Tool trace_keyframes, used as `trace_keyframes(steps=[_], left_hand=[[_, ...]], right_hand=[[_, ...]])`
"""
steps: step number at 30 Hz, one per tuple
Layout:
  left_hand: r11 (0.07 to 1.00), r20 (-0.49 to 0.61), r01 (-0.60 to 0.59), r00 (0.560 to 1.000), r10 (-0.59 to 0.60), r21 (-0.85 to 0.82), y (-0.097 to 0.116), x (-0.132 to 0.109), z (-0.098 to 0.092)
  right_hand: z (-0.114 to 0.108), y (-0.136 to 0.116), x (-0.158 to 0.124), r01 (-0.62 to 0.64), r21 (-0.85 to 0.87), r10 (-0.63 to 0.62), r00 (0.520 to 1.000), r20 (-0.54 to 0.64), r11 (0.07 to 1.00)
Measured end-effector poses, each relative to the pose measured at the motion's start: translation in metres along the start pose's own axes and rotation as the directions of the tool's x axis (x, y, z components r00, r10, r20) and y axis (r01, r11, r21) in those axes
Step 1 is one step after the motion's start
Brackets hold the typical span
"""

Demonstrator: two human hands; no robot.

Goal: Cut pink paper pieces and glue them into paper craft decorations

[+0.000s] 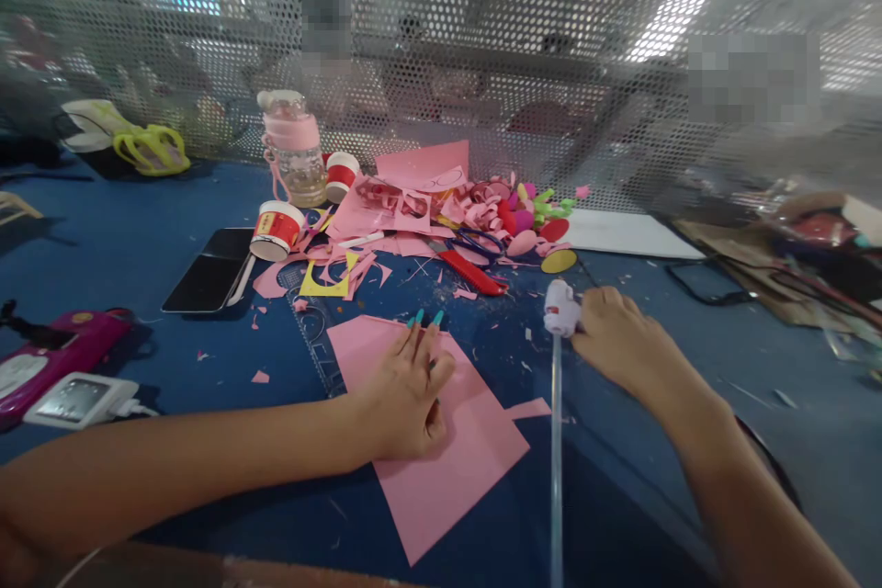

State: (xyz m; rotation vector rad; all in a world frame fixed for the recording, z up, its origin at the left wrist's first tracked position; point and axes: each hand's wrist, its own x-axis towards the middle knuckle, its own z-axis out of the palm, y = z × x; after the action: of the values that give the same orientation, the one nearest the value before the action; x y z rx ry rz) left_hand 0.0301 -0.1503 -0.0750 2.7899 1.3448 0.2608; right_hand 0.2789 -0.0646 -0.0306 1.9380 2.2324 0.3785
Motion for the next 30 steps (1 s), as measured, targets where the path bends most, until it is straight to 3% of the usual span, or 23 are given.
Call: trace_keyframes(steps=[2,4,7,9,13,19,26,30], left_hand=[[1.000,0.006,0.008,1.000,-0.008,-0.012,0.000,0.000,0.000],[0.999,0.002,0.016,1.000,-0.016,-0.038,0.000,0.000,0.001],[0.998,-0.026,0.018,0.999,-0.019,-0.055,0.000,-0.001,0.005],[0.999,-0.040,0.014,0.999,-0.016,-0.048,0.000,-0.001,0.008],[0.998,-0.086,0.003,0.996,-0.008,-0.062,-0.001,-0.001,0.011],[0.988,-0.136,-0.009,0.991,-0.013,-0.156,-0.003,-0.002,0.013],[0.971,-0.311,-0.058,0.950,-0.017,-0.231,-0.003,-0.001,0.023],[0.962,-0.347,-0.073,0.937,-0.024,-0.264,-0.005,-0.002,0.024]], right_hand=[[-0.004,-0.011,-0.006,-0.022,-0.049,0.021,1.000,-0.007,0.999],[-0.012,-0.031,-0.013,0.004,-0.013,-0.006,0.990,-0.139,1.000],[-0.021,-0.070,-0.025,0.215,0.219,-0.119,0.916,-0.384,0.952],[-0.021,-0.095,-0.034,0.335,0.423,-0.175,0.911,-0.372,0.842],[-0.009,-0.126,-0.047,0.285,0.694,-0.152,0.957,-0.248,0.661],[0.011,-0.133,-0.050,0.318,0.790,-0.102,0.945,-0.312,0.524],[0.011,-0.137,-0.054,0.328,0.790,-0.208,0.944,-0.256,0.519],[0.015,-0.139,-0.052,0.490,0.681,-0.354,0.870,-0.343,0.544]])
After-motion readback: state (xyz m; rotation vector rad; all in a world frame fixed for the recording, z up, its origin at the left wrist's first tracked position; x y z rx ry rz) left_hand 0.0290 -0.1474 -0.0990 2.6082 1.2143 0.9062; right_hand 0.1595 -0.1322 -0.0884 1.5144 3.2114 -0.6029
